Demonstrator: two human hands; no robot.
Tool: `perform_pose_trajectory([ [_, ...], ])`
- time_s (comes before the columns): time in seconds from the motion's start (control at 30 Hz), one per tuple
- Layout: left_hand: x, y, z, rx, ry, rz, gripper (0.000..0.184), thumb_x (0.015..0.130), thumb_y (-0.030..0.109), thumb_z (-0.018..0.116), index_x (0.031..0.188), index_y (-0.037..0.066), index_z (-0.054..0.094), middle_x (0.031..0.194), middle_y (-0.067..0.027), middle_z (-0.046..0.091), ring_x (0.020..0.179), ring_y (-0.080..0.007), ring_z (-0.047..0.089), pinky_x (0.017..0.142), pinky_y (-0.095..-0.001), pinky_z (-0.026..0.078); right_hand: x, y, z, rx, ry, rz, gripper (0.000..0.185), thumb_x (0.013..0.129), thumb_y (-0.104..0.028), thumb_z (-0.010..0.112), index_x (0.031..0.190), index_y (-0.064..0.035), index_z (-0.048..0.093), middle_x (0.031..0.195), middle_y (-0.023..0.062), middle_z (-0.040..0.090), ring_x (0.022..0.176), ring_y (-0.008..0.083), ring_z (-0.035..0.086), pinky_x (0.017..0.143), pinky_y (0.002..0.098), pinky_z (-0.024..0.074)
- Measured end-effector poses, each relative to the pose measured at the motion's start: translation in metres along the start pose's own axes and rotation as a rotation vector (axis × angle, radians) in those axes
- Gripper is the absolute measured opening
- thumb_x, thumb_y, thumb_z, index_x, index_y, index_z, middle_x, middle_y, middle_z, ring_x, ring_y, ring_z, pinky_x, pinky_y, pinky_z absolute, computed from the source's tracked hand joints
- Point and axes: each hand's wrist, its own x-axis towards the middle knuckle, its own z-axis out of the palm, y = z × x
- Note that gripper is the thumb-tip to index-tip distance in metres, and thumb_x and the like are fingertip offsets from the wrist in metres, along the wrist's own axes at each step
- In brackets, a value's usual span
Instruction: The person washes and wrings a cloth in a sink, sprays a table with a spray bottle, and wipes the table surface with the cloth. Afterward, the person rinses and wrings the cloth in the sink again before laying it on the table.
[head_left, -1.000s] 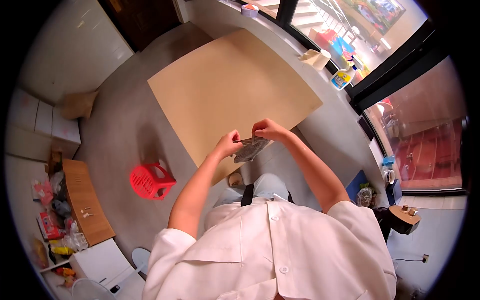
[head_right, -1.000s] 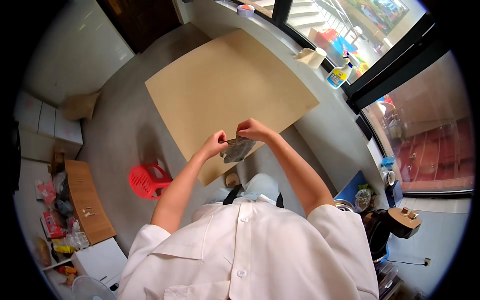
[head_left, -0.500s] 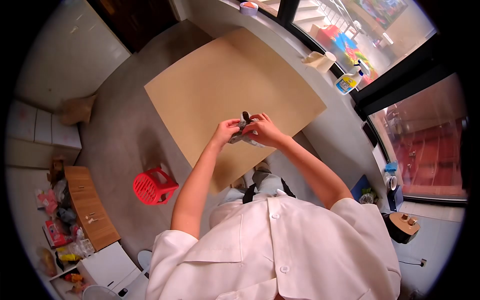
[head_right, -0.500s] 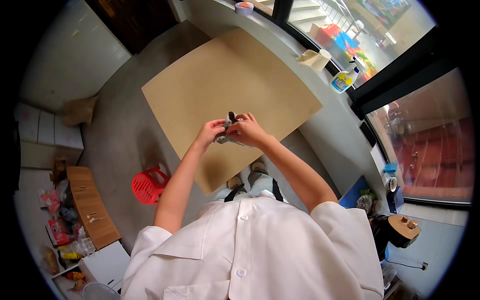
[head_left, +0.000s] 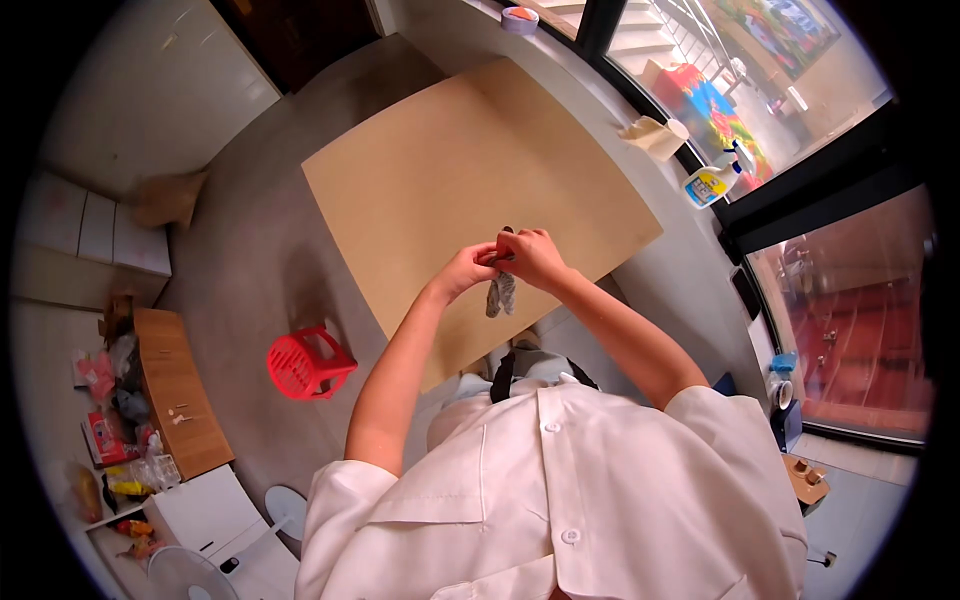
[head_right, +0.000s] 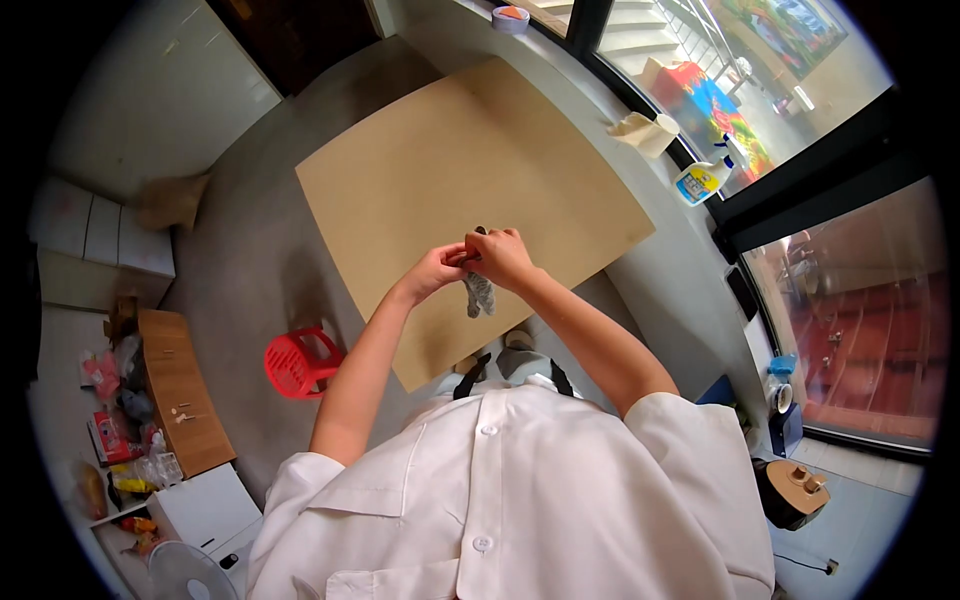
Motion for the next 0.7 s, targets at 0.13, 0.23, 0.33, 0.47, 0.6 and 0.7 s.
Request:
perform_pose_trajectory([
  [0.13,0.008,-0.008,-0.007,0.031,0.006,0.086,0.054,0.063,-0.013,0.044,0.116,-0.002,0.049,0.105,-0.006,0.059,0.099,-0.0134,0.055,0.083,-0.0262,0.045,0.0,0.0,-0.008,0.09,-0.028,0.108,0.028,0.065,-0.03,0.069,0.082,-0.0123,0.057,0.083,0.0044,0.06,0.077,0.0232,0.059,0.074,0.0373,0.0395],
  [0.23,0.01,-0.004,-0.009,0.174,0.017,0.08,0.052,0.061,-0.015,0.041,0.111,-0.005,0.052,0.099,-0.0095,0.061,0.093,-0.0148,0.058,0.081,-0.0268,0.045,-0.004,0.007,-0.013,0.072,0.008,0.184,0.035,0.064,-0.034,0.07,0.091,-0.0133,0.059,0.095,0.0038,0.058,0.087,0.0225,0.057,0.076,0.0369,0.0397],
  [0.33,0.007,0.002,-0.008,0.307,0.066,0.035,0.051,0.062,-0.015,0.038,0.109,-0.005,0.054,0.098,-0.0094,0.061,0.094,-0.0147,0.058,0.082,-0.0255,0.043,-0.011,0.019,-0.01,-0.106,0.029,0.088,0.034,0.065,-0.031,0.068,0.095,-0.0146,0.061,0.104,0.0021,0.055,0.1,0.0217,0.051,0.078,0.0362,0.0395],
  [0.47,0.008,0.009,-0.007,0.437,0.09,0.06,0.045,0.063,-0.013,0.038,0.103,-0.004,0.058,0.094,-0.0104,0.063,0.09,-0.0169,0.059,0.08,-0.0273,0.044,-0.004,0.031,-0.004,-0.22,-0.114,0.091,0.028,0.067,-0.025,0.066,0.093,-0.0157,0.062,0.098,0.0011,0.058,0.108,0.0225,0.045,0.079,0.0355,0.0386],
  [0.6,-0.003,0.031,-0.008,0.887,0.339,0.105,0.04,0.068,-0.008,0.039,0.101,0.002,0.06,0.089,-0.0124,0.065,0.085,-0.0205,0.061,0.077,-0.0294,0.046,0.011,0.021,-0.013,-0.275,-0.009,0.094,0.019,0.068,-0.016,0.063,0.087,-0.0126,0.061,0.086,0.0018,0.061,0.104,0.0229,0.047,0.081,0.0362,0.0372],
  [0.7,-0.01,0.035,-0.018,0.956,0.542,0.174,0.028,0.072,-0.001,0.043,0.094,0.005,0.061,0.082,-0.0133,0.064,0.076,-0.0242,0.061,0.07,-0.0319,0.047,0.023,0.021,-0.018,-0.129,0.103,0.044,0.016,0.068,-0.011,0.063,0.083,-0.0091,0.059,0.082,0.0037,0.061,0.095,0.0255,0.051,0.077,0.0374,0.0399],
])
